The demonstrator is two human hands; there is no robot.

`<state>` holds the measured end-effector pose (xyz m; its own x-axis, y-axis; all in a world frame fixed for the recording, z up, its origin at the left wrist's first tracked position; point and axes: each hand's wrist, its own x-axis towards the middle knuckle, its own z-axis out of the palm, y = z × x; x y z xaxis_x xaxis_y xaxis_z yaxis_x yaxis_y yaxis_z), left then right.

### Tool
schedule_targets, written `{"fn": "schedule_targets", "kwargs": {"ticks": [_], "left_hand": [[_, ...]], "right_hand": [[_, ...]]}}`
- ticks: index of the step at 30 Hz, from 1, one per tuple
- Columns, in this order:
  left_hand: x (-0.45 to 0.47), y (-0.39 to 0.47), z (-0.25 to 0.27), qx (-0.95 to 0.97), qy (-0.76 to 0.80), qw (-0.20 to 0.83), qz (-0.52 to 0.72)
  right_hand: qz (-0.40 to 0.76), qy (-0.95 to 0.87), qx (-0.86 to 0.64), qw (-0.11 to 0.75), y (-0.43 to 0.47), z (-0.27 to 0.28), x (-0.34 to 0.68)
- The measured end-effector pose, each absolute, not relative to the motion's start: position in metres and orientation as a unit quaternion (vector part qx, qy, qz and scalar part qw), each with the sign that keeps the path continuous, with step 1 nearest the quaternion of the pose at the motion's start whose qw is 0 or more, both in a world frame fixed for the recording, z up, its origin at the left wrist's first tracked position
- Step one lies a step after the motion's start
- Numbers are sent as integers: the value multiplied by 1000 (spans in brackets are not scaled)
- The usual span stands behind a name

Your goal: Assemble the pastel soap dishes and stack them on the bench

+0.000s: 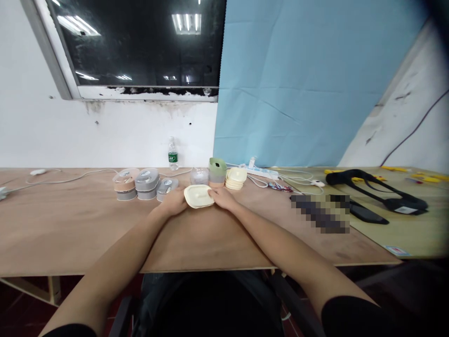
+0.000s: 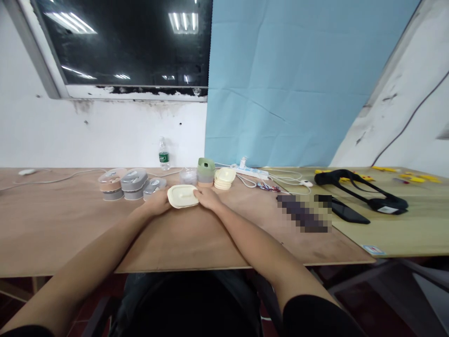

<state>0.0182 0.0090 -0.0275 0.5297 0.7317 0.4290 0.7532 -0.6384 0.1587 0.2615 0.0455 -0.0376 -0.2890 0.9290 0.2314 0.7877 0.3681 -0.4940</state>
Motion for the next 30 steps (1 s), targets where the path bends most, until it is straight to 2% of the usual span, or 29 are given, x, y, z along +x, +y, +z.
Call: {"fn": "schedule_targets", "kwargs": {"ticks": [5, 9, 15, 17, 20, 24, 30], "left_hand": [[14, 8, -24, -858, -465, 43, -215], [15, 7, -24, -863, -466, 38, -193], [31, 0, -32, -897, -417, 15, -143], [38, -1, -36, -900, -422, -7, -108], [44, 2, -40, -901, -421, 0, -99], [44, 5, -36, -902, -404, 46, -147], [42, -1, -28, -916, -357, 32, -178]], "right_hand": [[75, -799, -580, 138, 48, -29, 276], [29, -758, -626, 182, 52, -28, 278], [-37, -700, -628, 338, 61, -29, 278], [-41, -695, -619, 363, 66, -30, 281], [-50, -707, -609, 356, 76, -33, 287], [-73, -718, -608, 330, 85, -35, 292], [-57, -738, -588, 326, 83, -32, 287]]}}
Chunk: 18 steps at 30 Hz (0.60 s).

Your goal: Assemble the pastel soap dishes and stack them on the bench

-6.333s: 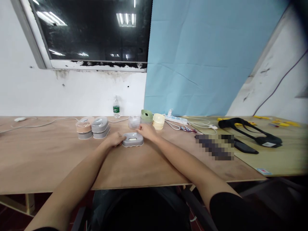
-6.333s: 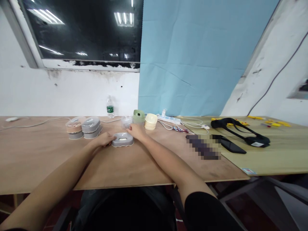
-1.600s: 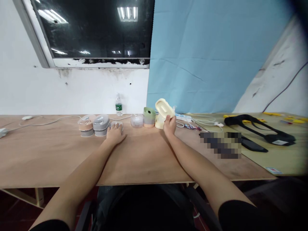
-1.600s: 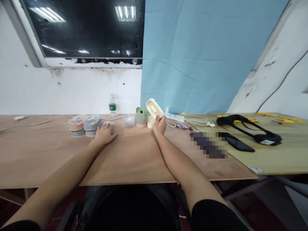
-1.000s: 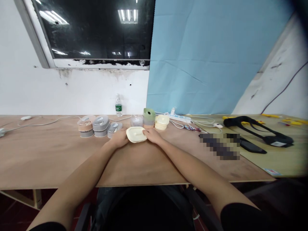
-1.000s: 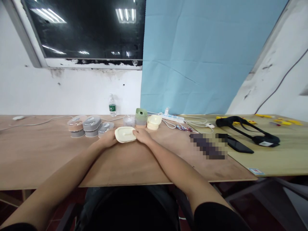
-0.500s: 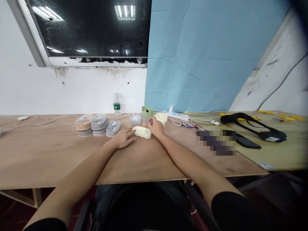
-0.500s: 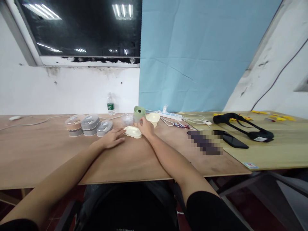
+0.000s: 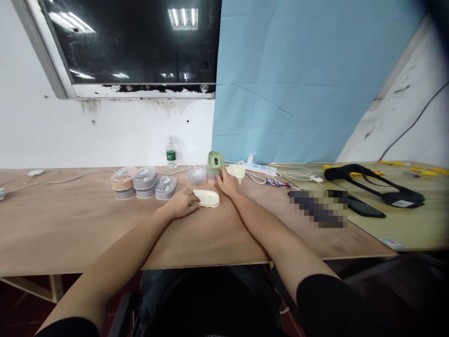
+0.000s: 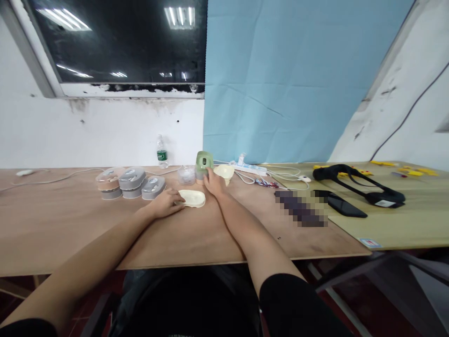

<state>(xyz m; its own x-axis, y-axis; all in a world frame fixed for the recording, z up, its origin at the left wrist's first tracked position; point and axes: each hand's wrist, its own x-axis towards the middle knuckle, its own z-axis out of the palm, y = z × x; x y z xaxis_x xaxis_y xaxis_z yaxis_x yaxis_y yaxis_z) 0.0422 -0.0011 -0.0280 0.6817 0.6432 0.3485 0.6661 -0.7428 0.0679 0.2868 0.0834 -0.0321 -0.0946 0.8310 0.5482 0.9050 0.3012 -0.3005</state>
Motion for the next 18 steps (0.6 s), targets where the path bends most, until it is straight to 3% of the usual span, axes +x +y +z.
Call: {"fn": "schedule_targets", "kwargs": {"ticks": [12, 18], "left_hand": [[42, -6, -25, -918, -342, 12, -198], [37, -5, -24, -843, -439, -2, -311]], "right_hand": [[-6, -687, -587, 429, 76, -30, 286], [45, -688, -517, 507, 54, -29, 276]]}}
